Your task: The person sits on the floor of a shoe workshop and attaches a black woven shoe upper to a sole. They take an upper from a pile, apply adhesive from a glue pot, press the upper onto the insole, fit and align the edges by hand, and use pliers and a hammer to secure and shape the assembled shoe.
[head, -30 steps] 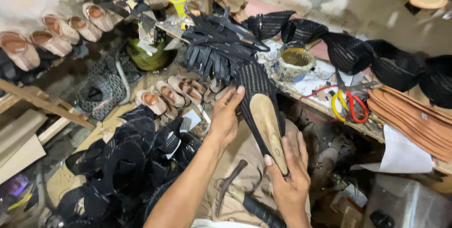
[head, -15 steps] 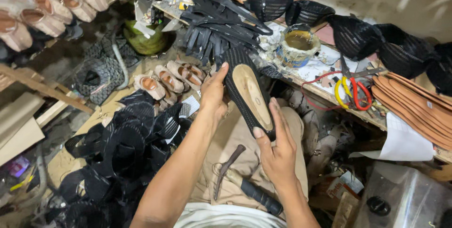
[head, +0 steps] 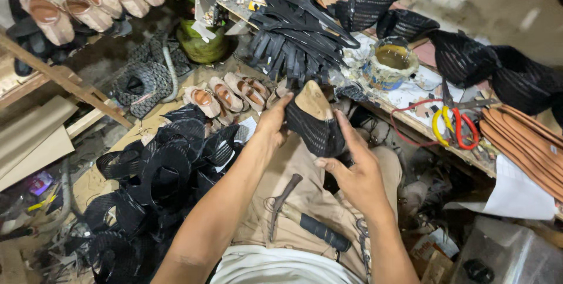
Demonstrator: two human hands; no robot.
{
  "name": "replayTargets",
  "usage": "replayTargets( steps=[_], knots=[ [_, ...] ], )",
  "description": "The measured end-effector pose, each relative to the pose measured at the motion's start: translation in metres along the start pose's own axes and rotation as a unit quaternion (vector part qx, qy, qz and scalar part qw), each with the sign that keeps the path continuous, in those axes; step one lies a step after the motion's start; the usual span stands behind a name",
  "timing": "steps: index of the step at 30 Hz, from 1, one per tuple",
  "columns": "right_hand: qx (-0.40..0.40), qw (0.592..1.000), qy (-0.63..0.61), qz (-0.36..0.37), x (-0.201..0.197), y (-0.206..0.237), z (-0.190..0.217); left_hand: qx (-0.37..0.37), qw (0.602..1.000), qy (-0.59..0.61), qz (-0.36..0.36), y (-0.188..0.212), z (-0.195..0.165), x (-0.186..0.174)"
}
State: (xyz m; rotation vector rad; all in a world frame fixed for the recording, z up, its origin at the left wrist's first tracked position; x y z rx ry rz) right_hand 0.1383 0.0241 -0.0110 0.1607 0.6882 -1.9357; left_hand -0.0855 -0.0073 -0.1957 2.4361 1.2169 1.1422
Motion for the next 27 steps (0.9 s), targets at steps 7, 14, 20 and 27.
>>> replayTargets(
  steps=[7,14,20,27],
  knots=[
    [-0.017,0.999,0.0,-0.048,0.001,-0.009,0.015,-0.012,0.998,0.018,0.054,0.004,0.006,0.007],
    [0.058,0.991,-0.08,-0.09,-0.005,0.005,-0.001,0.179,0.973,0.12,0.079,0.025,-0.056,0.019],
    [0.069,0.982,-0.011,-0.174,-0.009,0.016,-0.011,0.262,0.943,0.069,0.195,0.066,-0.09,0.058],
    [0.123,0.842,-0.473,-0.23,-0.01,0.043,-0.068,0.359,0.902,0.017,0.24,0.088,-0.103,0.082]
  ],
)
Point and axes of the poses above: each hand's wrist, its own y-axis away from the middle knuckle, its own x-axis out of the palm, z = x × y, the point moved 9 cm from there along -y, towards the middle knuckle, and after that the axes turned 8 degrees about z, right-handed, at the moved point
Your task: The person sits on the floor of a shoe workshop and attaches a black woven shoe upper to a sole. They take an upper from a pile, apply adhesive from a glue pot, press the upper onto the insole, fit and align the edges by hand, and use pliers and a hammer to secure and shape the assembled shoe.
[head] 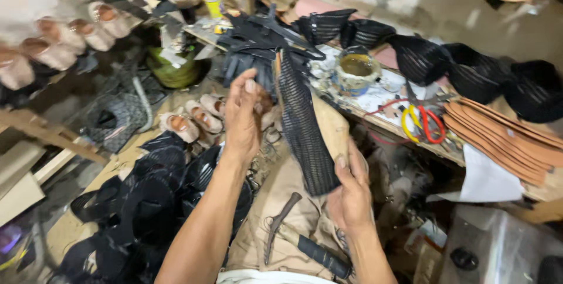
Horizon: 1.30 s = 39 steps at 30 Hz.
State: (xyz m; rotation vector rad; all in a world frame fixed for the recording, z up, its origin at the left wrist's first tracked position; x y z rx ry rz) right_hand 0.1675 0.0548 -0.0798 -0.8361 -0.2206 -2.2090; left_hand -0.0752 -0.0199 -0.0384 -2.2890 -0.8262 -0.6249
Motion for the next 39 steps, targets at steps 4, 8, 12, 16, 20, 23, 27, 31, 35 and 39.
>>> replayTargets(
  steps=[4,8,12,16,20,23,27,31,35,39],
  knots=[
    [0.192,0.974,-0.078,0.091,0.006,0.008,-0.046,-0.135,0.991,0.018,0.013,0.008,0.024,0.023],
    [0.087,0.925,0.342,0.138,-0.01,-0.022,-0.018,-0.17,0.981,-0.063,0.068,-0.001,0.025,0.042],
    [0.009,0.914,0.407,0.006,-0.071,-0.085,0.051,-0.153,0.905,-0.285,0.277,-0.015,0.039,0.075],
    [-0.033,0.904,0.422,-0.059,-0.115,-0.098,0.082,-0.188,0.801,-0.431,0.37,0.013,0.084,0.082],
    [0.04,0.893,0.447,-0.022,-0.117,-0.085,0.048,-0.307,0.791,-0.405,0.339,0.034,0.109,0.047],
    [0.071,0.892,0.446,0.024,-0.101,-0.078,0.02,-0.299,0.813,-0.355,0.35,0.039,0.106,0.037],
    [0.082,0.915,0.394,0.044,-0.08,-0.089,-0.009,-0.274,0.823,-0.35,0.353,0.038,0.104,0.039],
    [0.024,0.883,0.466,0.058,-0.058,-0.098,-0.019,-0.296,0.799,-0.441,0.282,0.036,0.108,0.032],
    [-0.038,0.862,0.505,0.032,-0.067,-0.082,0.001,-0.295,0.795,-0.478,0.23,0.021,0.106,0.02],
    [0.26,0.7,0.657,0.106,-0.142,-0.013,-0.021,-0.309,0.814,-0.439,0.22,0.016,0.117,0.009]
  ],
)
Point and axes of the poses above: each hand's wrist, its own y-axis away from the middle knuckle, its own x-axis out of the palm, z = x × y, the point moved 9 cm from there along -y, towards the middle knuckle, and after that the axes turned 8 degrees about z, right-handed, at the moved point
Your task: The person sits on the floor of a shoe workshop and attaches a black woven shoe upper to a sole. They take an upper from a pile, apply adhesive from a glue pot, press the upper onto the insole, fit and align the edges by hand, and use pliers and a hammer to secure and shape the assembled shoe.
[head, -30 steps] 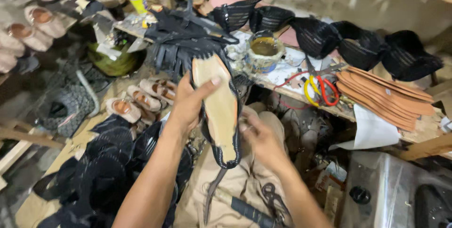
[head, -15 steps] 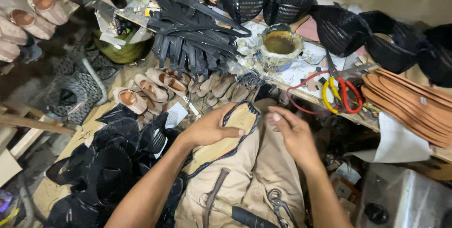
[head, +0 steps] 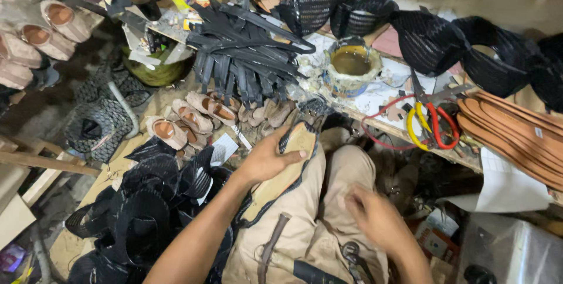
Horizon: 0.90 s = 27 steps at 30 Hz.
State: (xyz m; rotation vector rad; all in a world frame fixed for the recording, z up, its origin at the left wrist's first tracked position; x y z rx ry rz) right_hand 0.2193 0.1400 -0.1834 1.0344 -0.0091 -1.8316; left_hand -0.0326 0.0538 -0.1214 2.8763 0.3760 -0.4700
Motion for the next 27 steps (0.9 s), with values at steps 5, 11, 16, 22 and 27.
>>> replayTargets(
  steps=[5,11,16,22,27],
  knots=[
    [0.042,0.998,-0.029,0.035,0.074,0.045,-0.101,-0.002,1.0,-0.025,-0.013,-0.009,0.021,-0.008],
    [0.207,0.973,0.08,0.069,0.106,0.047,-0.17,-0.063,0.995,-0.074,-0.028,-0.009,0.033,-0.016],
    [0.018,0.954,-0.275,-0.118,0.052,0.05,-0.106,-0.04,0.998,-0.052,-0.024,0.012,0.027,-0.02],
    [-0.089,0.919,-0.382,-0.035,0.046,0.007,0.04,-0.035,0.997,-0.054,-0.048,0.028,0.025,-0.019],
    [-0.176,0.98,0.034,-0.09,-0.012,-0.03,0.137,0.022,1.0,-0.018,-0.003,0.036,0.023,-0.022]
  ],
)
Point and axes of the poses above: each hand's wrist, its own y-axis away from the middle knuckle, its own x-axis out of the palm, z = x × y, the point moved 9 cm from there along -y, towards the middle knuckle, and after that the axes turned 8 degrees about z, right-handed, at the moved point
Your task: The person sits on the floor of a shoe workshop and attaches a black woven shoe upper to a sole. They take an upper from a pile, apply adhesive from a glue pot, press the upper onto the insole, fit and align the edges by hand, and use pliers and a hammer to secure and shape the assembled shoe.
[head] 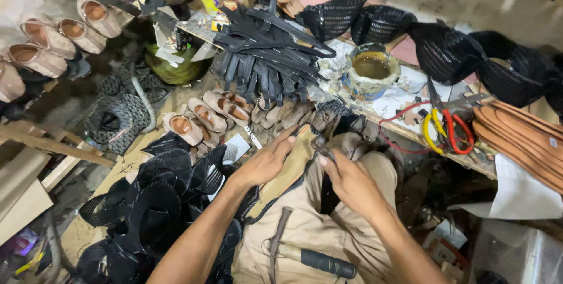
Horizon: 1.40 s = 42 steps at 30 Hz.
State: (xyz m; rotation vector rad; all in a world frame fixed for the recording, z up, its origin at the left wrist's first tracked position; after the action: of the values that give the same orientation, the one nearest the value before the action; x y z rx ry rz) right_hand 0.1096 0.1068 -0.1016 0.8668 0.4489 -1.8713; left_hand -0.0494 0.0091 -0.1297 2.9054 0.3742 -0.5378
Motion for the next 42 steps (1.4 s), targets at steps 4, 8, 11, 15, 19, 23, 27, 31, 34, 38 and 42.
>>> replayTargets(
  steps=[4,8,11,15,19,23,27,31,34,38,42],
  knots=[
    [-0.042,0.975,0.194,0.099,0.0,-0.024,0.024,-0.039,0.998,0.013,-0.041,0.006,0.019,-0.007],
    [-0.04,0.952,0.266,0.146,0.004,-0.029,0.035,-0.048,0.994,-0.028,-0.094,0.003,0.024,-0.001],
    [-0.05,0.935,0.314,0.157,0.005,-0.026,0.046,-0.08,0.987,-0.094,-0.104,0.005,0.022,0.009],
    [-0.048,0.9,0.399,0.169,0.004,-0.018,0.052,-0.058,0.977,-0.193,-0.074,0.002,0.004,0.018],
    [-0.032,0.946,0.289,0.143,-0.003,-0.017,0.046,-0.095,0.995,-0.009,-0.01,-0.002,0.016,0.013],
    [-0.08,0.958,0.25,0.115,-0.001,-0.016,0.035,-0.058,0.994,0.071,0.052,-0.003,0.011,0.016],
    [-0.063,0.924,0.369,0.077,0.002,-0.016,0.011,-0.038,0.983,-0.177,-0.018,-0.001,-0.014,0.016],
    [-0.109,0.964,0.229,0.085,-0.001,-0.024,0.007,-0.087,0.976,-0.202,0.006,0.005,-0.02,0.031],
    [-0.075,0.953,0.262,0.133,0.003,-0.029,0.003,-0.066,0.973,-0.219,-0.009,0.006,-0.019,0.033],
    [-0.013,0.953,0.251,0.167,0.003,-0.028,0.001,-0.002,0.99,-0.141,-0.019,-0.004,-0.003,0.024],
    [-0.085,0.968,0.205,0.119,-0.003,-0.028,0.018,-0.083,0.985,0.139,0.051,-0.025,0.037,0.017]
  ],
)
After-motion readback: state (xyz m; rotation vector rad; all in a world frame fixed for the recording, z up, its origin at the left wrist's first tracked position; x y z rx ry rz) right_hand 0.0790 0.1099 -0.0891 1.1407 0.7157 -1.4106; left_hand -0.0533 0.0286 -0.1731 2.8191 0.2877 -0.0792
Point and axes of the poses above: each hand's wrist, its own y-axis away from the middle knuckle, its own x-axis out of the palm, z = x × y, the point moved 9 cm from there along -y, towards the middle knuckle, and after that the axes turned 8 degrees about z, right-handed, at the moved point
